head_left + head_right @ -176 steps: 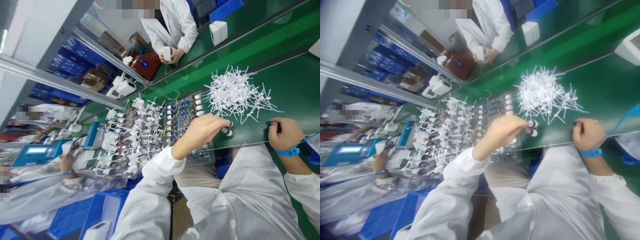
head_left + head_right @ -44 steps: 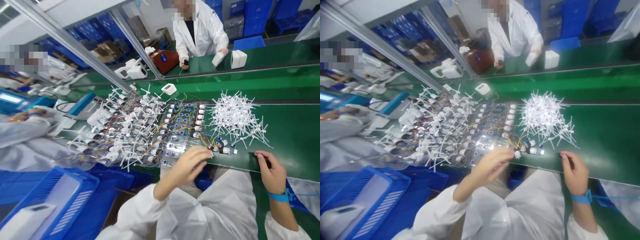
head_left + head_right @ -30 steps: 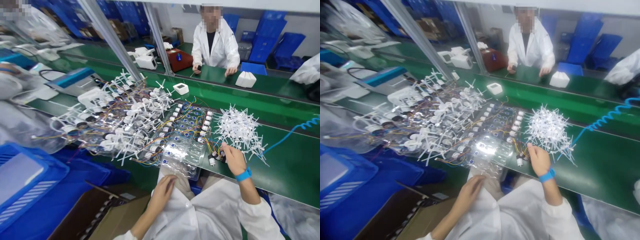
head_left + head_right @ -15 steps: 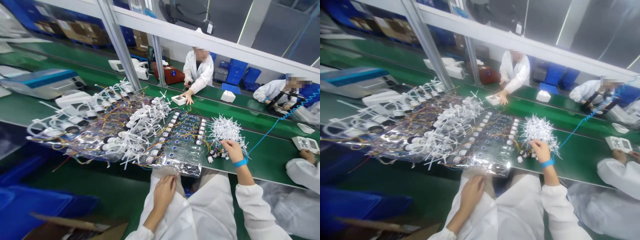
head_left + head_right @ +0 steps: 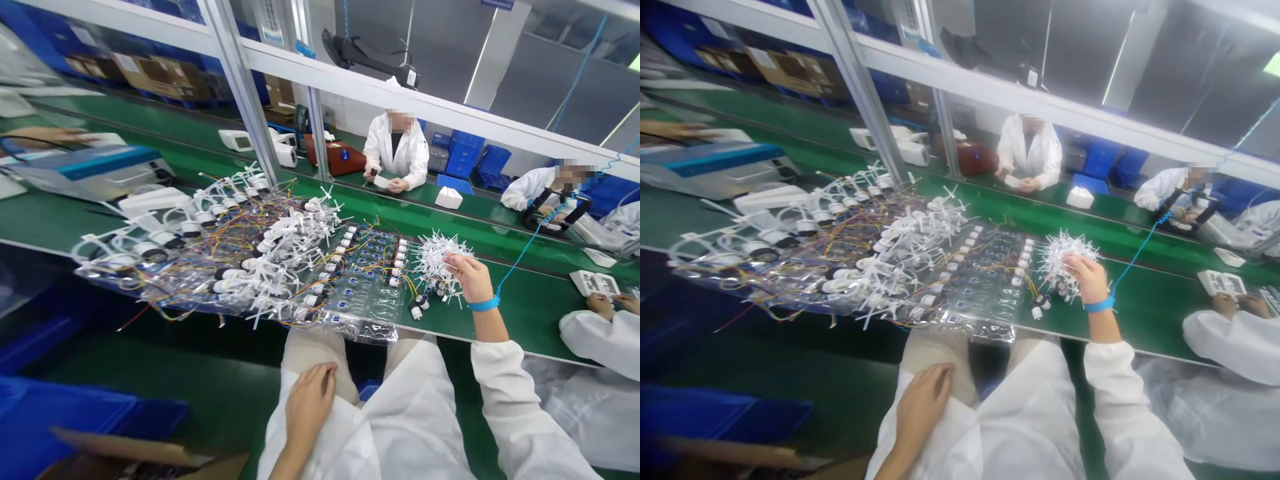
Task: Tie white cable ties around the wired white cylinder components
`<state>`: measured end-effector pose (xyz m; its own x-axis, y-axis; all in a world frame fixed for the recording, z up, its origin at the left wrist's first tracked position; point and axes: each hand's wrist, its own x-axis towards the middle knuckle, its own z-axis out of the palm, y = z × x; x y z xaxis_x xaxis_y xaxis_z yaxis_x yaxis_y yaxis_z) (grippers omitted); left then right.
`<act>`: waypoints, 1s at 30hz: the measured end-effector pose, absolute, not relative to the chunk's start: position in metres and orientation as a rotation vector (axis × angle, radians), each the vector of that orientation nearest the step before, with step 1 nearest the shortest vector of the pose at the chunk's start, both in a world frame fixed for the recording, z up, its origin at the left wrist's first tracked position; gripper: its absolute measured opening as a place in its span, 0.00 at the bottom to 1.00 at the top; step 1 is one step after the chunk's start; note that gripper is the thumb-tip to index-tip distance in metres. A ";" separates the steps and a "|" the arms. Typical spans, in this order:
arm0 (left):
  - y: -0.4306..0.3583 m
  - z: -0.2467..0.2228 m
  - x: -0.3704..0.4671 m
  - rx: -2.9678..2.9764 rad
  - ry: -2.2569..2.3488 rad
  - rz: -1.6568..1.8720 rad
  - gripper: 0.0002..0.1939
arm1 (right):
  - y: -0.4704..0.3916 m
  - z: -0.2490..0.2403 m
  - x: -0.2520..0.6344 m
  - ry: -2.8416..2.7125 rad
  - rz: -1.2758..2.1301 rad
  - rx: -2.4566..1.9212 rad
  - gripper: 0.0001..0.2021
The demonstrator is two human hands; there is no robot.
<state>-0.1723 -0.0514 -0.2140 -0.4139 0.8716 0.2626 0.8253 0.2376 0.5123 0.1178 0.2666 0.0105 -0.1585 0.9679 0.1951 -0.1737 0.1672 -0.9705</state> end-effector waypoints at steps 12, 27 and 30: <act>-0.029 -0.110 -0.113 1.461 1.591 1.121 0.18 | 0.286 0.001 0.145 -1.523 1.427 -1.029 0.26; 0.194 -0.051 -0.055 2.313 1.637 0.950 0.12 | 0.259 -0.006 0.155 -1.420 1.458 -0.907 0.17; 0.206 -0.050 -0.057 2.260 1.481 0.995 0.08 | 0.257 -0.005 0.160 -1.360 1.464 -0.889 0.17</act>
<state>-0.0573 0.2061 -0.0504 0.2457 0.8830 0.3998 0.7040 -0.4461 0.5527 0.1597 0.2567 -0.0048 -0.3176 0.9450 0.0778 -0.1472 0.0319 -0.9886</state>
